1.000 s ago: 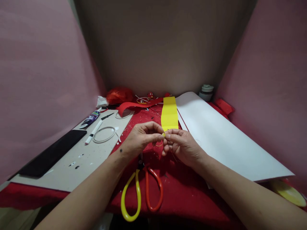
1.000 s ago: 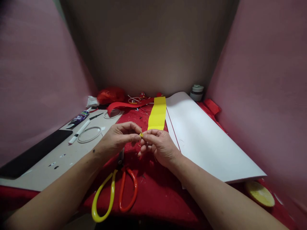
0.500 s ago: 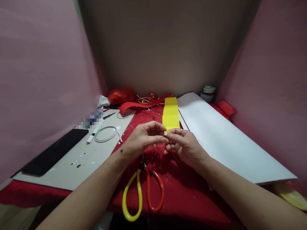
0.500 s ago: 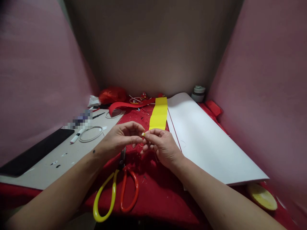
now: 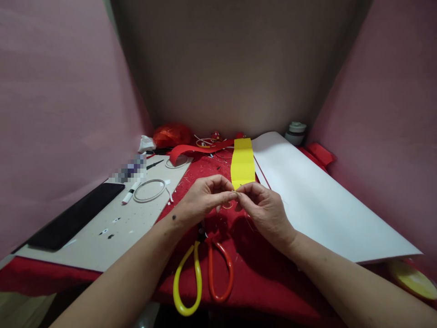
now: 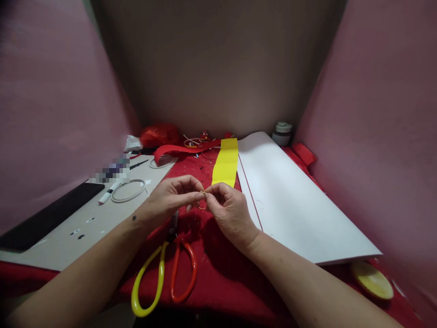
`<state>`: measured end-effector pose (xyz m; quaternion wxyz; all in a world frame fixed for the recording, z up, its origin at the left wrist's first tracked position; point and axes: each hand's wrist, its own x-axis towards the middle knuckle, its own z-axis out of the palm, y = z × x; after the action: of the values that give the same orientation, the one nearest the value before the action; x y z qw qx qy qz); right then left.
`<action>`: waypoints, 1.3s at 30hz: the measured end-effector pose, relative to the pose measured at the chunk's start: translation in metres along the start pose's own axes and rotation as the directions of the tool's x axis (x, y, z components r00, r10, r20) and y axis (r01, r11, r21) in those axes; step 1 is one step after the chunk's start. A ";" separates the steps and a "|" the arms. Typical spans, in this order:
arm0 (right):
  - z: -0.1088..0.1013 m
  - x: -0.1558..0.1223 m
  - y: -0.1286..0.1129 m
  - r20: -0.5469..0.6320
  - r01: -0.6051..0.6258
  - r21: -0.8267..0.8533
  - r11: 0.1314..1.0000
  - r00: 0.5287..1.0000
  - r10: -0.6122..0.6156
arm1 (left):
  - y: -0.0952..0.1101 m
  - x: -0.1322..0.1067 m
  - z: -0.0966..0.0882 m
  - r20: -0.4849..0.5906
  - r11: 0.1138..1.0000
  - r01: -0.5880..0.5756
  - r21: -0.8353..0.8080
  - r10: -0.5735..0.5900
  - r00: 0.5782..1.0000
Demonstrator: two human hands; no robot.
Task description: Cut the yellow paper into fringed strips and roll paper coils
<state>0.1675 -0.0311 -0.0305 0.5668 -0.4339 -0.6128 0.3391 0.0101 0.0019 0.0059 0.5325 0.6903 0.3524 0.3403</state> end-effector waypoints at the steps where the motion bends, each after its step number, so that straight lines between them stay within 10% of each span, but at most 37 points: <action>1: 0.000 0.000 0.000 -0.001 0.004 -0.002 1.000 1.000 -0.004 | 0.000 0.000 0.000 -0.002 1.000 -0.012 0.007 0.012 1.000; 30: 0.000 -0.002 0.004 -0.046 0.152 -0.208 0.966 0.985 -0.165 | 0.001 -0.003 0.004 -0.052 0.989 -0.121 0.081 0.125 0.991; 39: -0.002 -0.005 0.005 -0.036 0.159 -0.148 0.976 0.986 -0.166 | 0.004 -0.027 -0.031 -0.135 0.861 -0.072 0.503 0.160 0.978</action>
<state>0.1701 -0.0334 -0.0368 0.5744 -0.4303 -0.6551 0.2359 -0.0299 -0.0058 0.0131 0.2836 0.7917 0.4302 0.3281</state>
